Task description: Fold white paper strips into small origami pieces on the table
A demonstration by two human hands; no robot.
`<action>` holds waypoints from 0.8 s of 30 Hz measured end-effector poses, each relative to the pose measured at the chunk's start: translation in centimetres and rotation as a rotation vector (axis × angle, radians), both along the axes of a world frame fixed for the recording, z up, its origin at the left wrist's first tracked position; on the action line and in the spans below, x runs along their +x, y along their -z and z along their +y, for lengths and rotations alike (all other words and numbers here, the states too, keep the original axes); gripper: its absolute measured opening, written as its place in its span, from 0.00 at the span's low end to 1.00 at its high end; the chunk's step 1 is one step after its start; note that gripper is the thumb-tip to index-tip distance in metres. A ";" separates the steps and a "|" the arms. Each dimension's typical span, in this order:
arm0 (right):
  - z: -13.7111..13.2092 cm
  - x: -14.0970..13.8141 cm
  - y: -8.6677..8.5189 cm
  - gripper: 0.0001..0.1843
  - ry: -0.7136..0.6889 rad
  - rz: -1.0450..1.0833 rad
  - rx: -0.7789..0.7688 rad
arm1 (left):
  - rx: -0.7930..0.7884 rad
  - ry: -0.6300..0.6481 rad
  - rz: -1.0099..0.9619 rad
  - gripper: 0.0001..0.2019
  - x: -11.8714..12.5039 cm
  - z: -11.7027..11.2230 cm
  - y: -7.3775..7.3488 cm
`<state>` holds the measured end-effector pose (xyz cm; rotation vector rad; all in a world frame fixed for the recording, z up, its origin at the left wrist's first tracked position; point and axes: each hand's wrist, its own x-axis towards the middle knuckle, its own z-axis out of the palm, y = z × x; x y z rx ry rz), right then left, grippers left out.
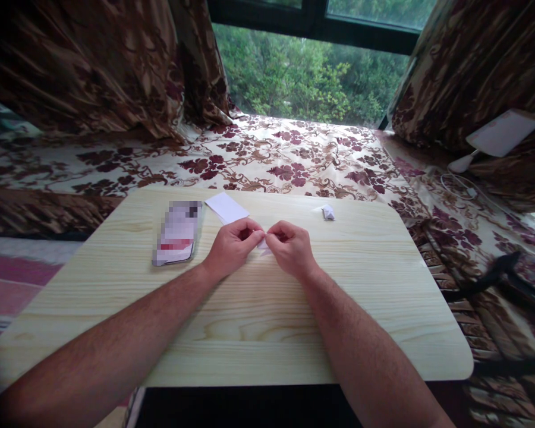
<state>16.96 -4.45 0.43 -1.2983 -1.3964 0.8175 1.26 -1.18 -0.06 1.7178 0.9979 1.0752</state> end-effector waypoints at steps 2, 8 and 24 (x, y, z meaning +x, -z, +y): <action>0.1 0.0 0.1 0.08 -0.006 0.032 -0.017 | -0.012 -0.007 -0.029 0.09 0.0 0.0 -0.1; 0.1 0.0 0.2 0.08 -0.004 -0.006 -0.043 | -0.004 -0.005 -0.041 0.09 0.1 -0.1 0.0; 0.2 0.0 0.4 0.06 0.000 -0.043 -0.055 | -0.003 0.002 -0.059 0.09 0.1 0.0 0.1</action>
